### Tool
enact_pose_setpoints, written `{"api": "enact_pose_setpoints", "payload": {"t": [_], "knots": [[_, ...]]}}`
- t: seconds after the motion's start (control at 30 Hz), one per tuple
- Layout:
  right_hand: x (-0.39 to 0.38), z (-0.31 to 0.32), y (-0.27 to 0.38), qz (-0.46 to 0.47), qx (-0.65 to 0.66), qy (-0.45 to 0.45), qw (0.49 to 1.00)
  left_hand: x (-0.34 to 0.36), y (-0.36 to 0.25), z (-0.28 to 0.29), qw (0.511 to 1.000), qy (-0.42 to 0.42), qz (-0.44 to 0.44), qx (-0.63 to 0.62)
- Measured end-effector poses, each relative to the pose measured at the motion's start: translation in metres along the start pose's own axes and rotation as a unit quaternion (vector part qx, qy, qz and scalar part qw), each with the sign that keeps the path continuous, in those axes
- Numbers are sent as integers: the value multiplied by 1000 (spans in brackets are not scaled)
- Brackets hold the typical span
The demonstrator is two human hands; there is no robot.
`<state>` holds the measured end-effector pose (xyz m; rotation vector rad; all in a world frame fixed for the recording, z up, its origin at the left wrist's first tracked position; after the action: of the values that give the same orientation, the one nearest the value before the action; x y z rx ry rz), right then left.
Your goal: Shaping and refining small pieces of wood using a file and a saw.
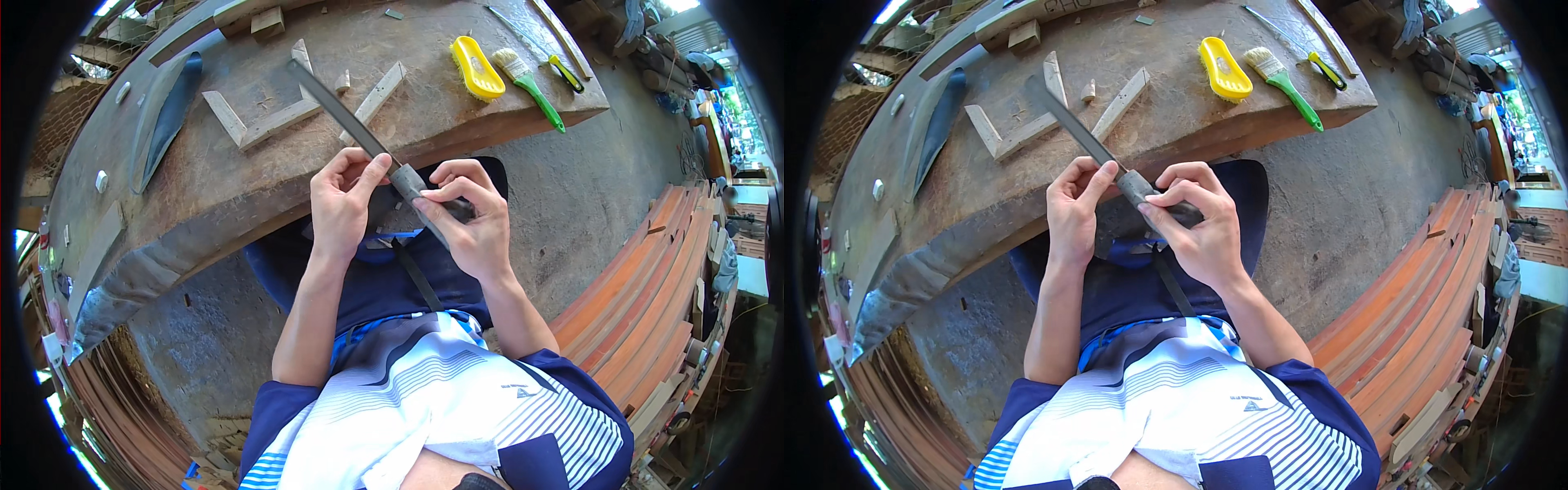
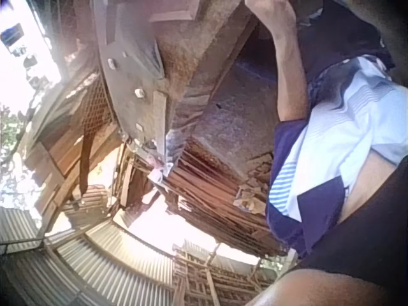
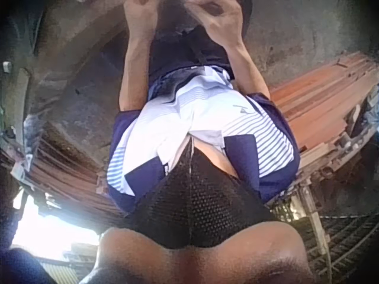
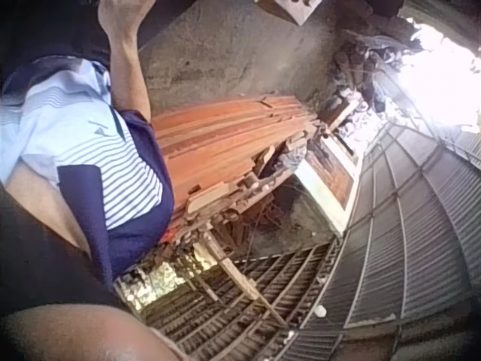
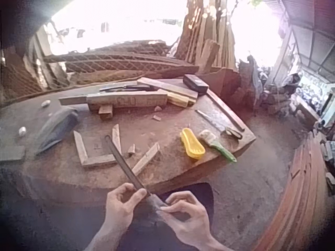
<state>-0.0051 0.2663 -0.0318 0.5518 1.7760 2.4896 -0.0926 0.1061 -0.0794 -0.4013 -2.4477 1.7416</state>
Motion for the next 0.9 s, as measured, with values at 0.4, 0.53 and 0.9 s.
{"api": "enact_pose_setpoints", "payload": {"t": [0.4, 0.53, 0.9], "knots": [[-2, -7, -39, -219, 234, 49, 946, 1, -4, 8, 999, -4, -30, -12], [-1, -22, -39, -282, 333, 100, 894, 8, 0, 13, 1000, 10, -14, -2], [-19, -62, -35, -364, 574, 300, 669, 8, 8, 11, 996, 86, 18, 12]]}}
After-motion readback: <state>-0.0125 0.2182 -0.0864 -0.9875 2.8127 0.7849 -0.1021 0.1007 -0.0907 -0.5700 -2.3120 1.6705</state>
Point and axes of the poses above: each hand's wrist, its own x-axis towards the middle knuckle, its own z-axis out of the back of the hand, y = z × x, the point moved 7 cm from there along x, towards the middle knuckle, and after that the axes turned 1 degree about y, right-handed, at the moved point
